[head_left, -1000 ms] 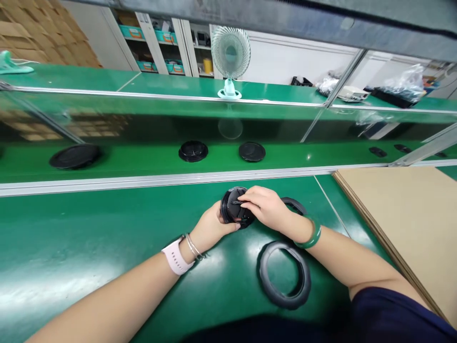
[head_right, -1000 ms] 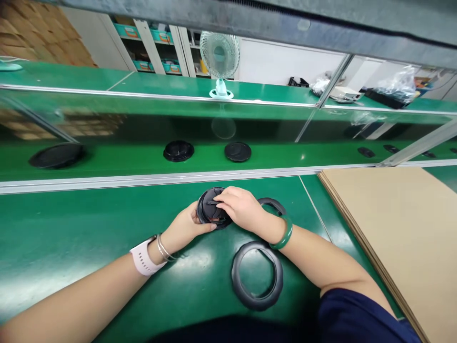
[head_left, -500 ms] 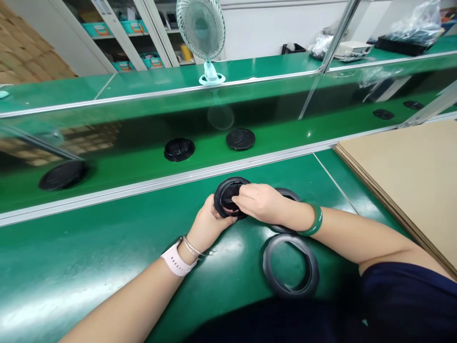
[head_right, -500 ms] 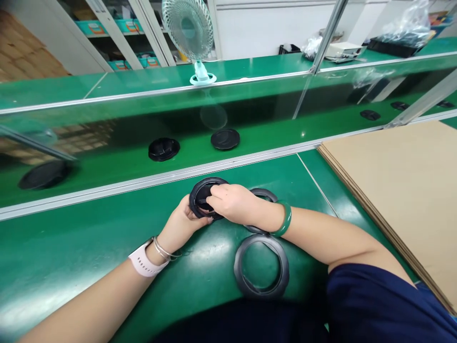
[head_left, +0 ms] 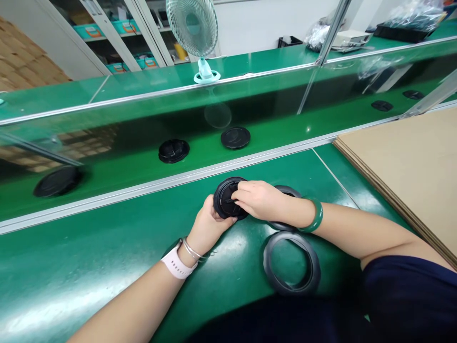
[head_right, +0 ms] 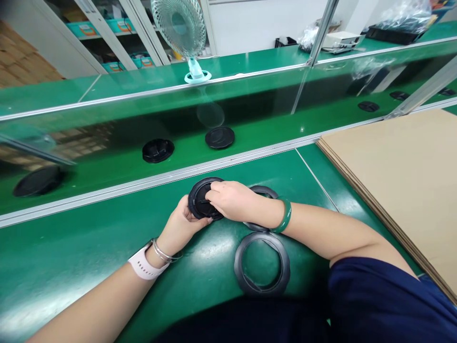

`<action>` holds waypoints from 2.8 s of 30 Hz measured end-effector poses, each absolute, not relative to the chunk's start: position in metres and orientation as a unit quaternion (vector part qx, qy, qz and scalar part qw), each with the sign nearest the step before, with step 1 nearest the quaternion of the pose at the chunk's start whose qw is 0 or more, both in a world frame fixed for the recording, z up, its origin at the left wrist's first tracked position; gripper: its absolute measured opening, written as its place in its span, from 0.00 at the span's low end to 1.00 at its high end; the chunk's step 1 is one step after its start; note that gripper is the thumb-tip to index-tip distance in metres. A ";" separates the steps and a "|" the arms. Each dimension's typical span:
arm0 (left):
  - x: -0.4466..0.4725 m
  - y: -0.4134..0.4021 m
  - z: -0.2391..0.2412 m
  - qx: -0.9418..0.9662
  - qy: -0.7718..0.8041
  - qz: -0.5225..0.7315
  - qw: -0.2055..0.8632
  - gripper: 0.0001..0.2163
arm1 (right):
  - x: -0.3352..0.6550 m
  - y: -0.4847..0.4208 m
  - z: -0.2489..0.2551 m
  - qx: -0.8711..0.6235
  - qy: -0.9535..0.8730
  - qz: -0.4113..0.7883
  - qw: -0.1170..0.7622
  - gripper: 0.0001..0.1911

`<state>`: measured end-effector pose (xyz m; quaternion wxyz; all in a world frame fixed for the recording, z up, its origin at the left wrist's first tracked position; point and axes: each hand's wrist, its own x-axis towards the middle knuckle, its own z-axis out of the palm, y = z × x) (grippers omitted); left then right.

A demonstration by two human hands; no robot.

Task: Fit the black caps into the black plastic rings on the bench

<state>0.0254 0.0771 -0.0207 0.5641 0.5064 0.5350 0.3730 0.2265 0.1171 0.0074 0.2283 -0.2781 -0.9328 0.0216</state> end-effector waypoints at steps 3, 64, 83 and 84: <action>0.025 0.078 -0.020 0.512 0.542 0.366 0.557 0.30 | 0.225 0.117 0.007 -0.289 -0.932 0.032 0.218 0.04; 0.020 0.080 -0.018 0.500 0.522 0.364 0.587 0.32 | 0.222 0.113 0.010 -0.332 -0.909 0.089 0.234 0.04; 0.022 0.080 -0.018 0.502 0.512 0.368 0.592 0.32 | 0.224 0.114 0.003 -0.307 -0.913 0.041 0.264 0.03; 0.022 0.078 -0.018 0.506 0.516 0.368 0.585 0.32 | 0.224 0.114 0.003 -0.306 -0.914 0.037 0.263 0.04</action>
